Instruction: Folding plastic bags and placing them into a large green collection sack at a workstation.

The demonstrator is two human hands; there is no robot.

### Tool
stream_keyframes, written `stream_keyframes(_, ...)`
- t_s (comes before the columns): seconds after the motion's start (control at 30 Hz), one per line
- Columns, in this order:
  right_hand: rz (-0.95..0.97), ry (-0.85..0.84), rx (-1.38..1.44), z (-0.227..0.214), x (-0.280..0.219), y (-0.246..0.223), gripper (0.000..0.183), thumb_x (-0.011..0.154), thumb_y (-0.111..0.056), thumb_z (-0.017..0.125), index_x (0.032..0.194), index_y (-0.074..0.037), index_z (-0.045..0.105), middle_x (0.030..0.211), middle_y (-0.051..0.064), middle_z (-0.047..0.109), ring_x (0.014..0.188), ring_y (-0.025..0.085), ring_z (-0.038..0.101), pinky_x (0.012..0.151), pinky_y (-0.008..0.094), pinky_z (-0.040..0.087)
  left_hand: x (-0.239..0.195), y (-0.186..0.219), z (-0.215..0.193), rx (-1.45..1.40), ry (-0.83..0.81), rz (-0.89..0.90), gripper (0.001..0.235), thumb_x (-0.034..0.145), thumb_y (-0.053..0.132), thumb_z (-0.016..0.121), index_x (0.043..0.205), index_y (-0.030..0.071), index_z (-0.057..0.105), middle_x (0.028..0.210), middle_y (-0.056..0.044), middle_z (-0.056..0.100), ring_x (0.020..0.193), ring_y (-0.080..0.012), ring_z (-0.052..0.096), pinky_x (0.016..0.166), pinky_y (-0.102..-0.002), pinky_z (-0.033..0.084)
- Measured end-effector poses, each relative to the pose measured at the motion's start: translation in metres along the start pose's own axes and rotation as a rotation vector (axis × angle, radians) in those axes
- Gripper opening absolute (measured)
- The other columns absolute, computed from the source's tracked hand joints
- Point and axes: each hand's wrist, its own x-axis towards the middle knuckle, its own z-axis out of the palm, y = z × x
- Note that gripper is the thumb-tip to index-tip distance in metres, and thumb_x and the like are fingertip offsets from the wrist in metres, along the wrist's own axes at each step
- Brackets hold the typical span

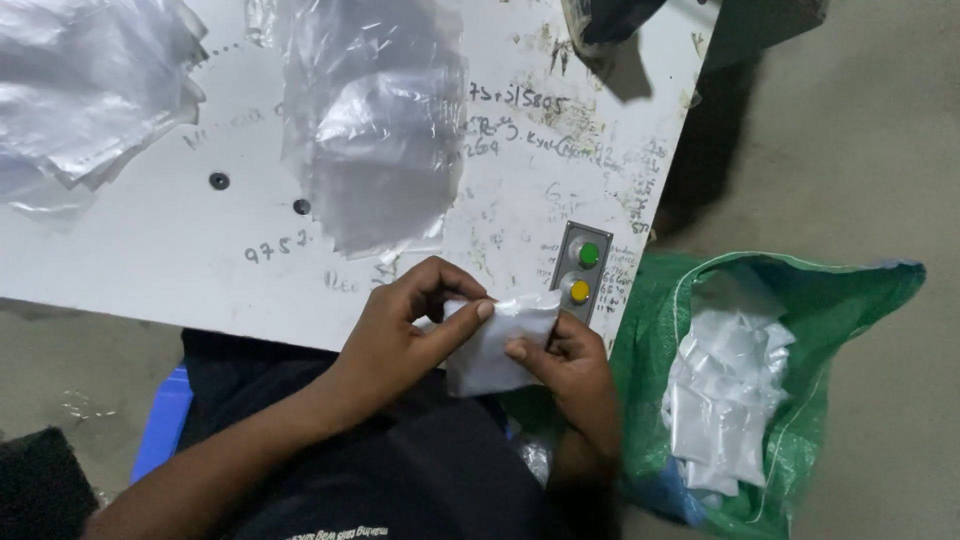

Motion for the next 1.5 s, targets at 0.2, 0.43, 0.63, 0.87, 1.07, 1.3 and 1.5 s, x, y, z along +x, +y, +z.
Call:
stream_keyframes(0.2, -0.278, 1.26, -0.307, -0.077, -0.047, 0.026, 0.038, 0.09, -0.023, 0.09, 0.117, -0.006, 0.07, 0.117, 0.012, 0.076, 0.1, 0.019, 0.073, 0.081, 0.029, 0.065, -0.009, 0.007, -0.024, 0.362, -0.232, -0.203, 0.027, 0.094, 0.042, 0.063, 0.098, 0.017, 0.073, 0.08, 0.003, 0.084, 0.075, -0.0082, 0.081, 0.066, -0.022, 0.06)
stream_keyframes(0.43, -0.147, 1.021, -0.829, -0.08, -0.056, 0.039, 0.024, 0.1, 0.0, 0.074, 0.123, 0.0, 0.073, 0.119, 0.017, 0.072, 0.108, 0.031, 0.065, 0.094, 0.042, 0.051, 0.003, 0.025, -0.068, 0.444, 0.146, -0.04, 0.018, 0.098, 0.028, 0.067, 0.095, 0.011, 0.072, 0.085, -0.001, 0.076, 0.078, -0.0107, 0.07, 0.073, -0.027, 0.052)
stream_keyframes(0.63, -0.352, 0.557, -0.263, 0.046, 0.021, -0.039, 0.029, 0.101, -0.004, 0.061, 0.13, 0.0, 0.058, 0.127, 0.016, 0.068, 0.12, 0.026, 0.066, 0.104, 0.034, 0.059, 0.072, -0.008, -0.097, 0.829, 0.437, 0.325, 0.046, 0.103, 0.035, 0.067, 0.134, 0.008, 0.049, 0.14, -0.013, 0.048, 0.132, -0.0337, 0.045, 0.109, -0.051, 0.034)
stream_keyframes(0.87, 0.036, 0.094, -0.14, 0.124, 0.113, -0.09, 0.081, 0.088, -0.038, 0.067, 0.158, -0.017, 0.032, 0.159, 0.018, 0.04, 0.134, 0.024, 0.047, 0.108, 0.036, 0.044, 0.154, -0.031, -0.112, 1.161, 0.371, 0.02, 0.104, 0.067, 0.069, 0.093, 0.135, -0.002, 0.056, 0.112, -0.017, 0.071, 0.101, -0.0446, 0.064, 0.088, -0.052, 0.04)
stream_keyframes(1.07, -0.184, 0.094, 0.074, 0.112, 0.109, -0.071, 0.113, 0.077, -0.019, 0.087, 0.162, -0.003, 0.014, 0.153, 0.03, 0.039, 0.128, 0.037, 0.046, 0.109, 0.049, 0.038, 0.127, -0.024, -0.123, 0.77, 0.057, 0.199, 0.064, 0.074, 0.069, 0.084, 0.085, 0.01, 0.061, 0.079, -0.009, 0.063, 0.08, -0.0343, 0.064, 0.08, -0.046, 0.041)
stream_keyframes(1.3, -0.024, -0.263, 0.764, 0.041, 0.097, 0.007, 0.062, 0.089, -0.019, 0.077, 0.145, -0.009, 0.051, 0.139, 0.025, 0.049, 0.12, 0.031, 0.051, 0.102, 0.044, 0.041, 0.014, 0.013, -0.112, 0.599, -0.398, 0.447, 0.01, 0.091, 0.018, 0.063, 0.086, 0.013, 0.07, 0.122, -0.002, 0.074, 0.122, -0.0305, 0.063, 0.098, -0.051, 0.04)
stream_keyframes(1.5, 0.342, -0.068, -0.114, 0.075, 0.111, -0.075, 0.037, 0.084, -0.006, 0.077, 0.121, -0.001, 0.073, 0.081, 0.015, 0.079, 0.06, 0.019, 0.067, 0.06, 0.029, 0.055, -0.041, -0.025, -0.118, 0.402, -0.539, 0.018, 0.012, 0.086, 0.015, 0.06, 0.075, 0.013, 0.055, 0.077, -0.006, 0.064, 0.073, -0.0306, 0.063, 0.067, -0.041, 0.047)
